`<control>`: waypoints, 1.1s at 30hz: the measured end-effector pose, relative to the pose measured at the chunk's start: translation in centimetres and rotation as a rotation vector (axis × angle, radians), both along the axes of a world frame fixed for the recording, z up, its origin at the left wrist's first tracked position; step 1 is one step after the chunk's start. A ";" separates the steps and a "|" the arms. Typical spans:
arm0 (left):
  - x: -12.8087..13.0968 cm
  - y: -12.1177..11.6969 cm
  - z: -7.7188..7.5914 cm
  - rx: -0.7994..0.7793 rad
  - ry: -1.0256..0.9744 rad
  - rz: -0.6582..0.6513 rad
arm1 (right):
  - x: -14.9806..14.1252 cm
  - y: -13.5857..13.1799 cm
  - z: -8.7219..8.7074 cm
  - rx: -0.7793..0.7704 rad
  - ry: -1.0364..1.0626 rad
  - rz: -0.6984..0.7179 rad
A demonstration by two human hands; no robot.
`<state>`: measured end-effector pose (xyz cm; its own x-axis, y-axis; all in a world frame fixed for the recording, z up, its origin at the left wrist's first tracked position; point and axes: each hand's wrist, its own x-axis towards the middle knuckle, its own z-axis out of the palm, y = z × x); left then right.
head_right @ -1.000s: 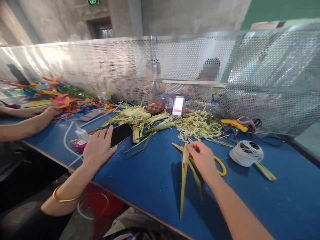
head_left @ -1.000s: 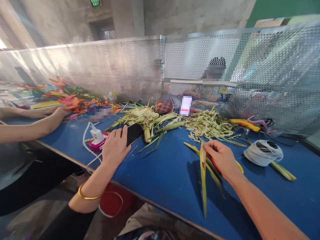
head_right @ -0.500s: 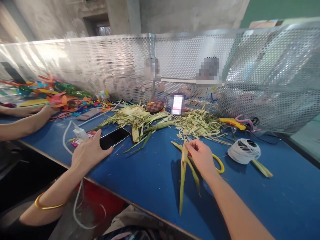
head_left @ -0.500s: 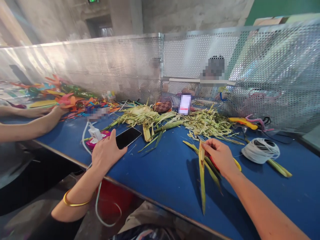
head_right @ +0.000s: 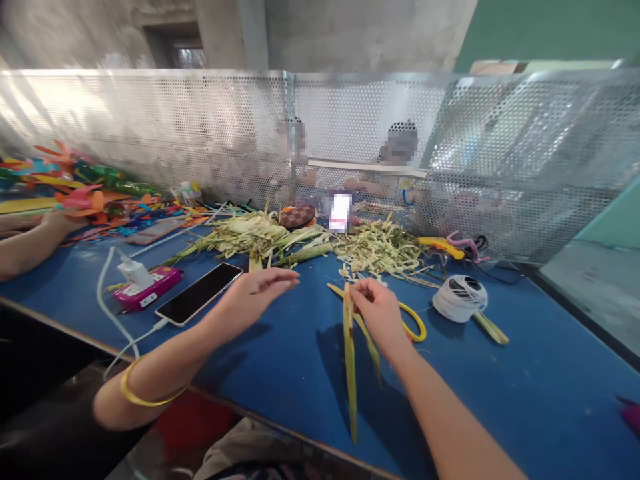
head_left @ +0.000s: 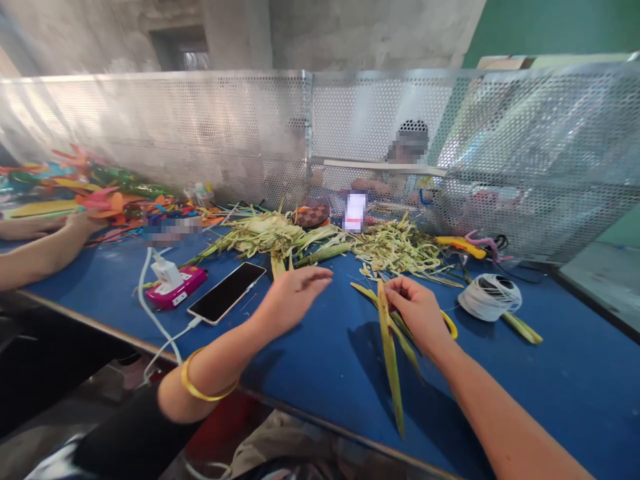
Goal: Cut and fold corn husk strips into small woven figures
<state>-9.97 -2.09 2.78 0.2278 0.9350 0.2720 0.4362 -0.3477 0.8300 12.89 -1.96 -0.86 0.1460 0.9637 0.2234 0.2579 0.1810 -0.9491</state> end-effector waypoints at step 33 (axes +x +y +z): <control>11.0 3.8 -3.7 -0.540 -0.684 -0.154 | 1.1 0.8 -0.6 0.186 -0.225 -0.116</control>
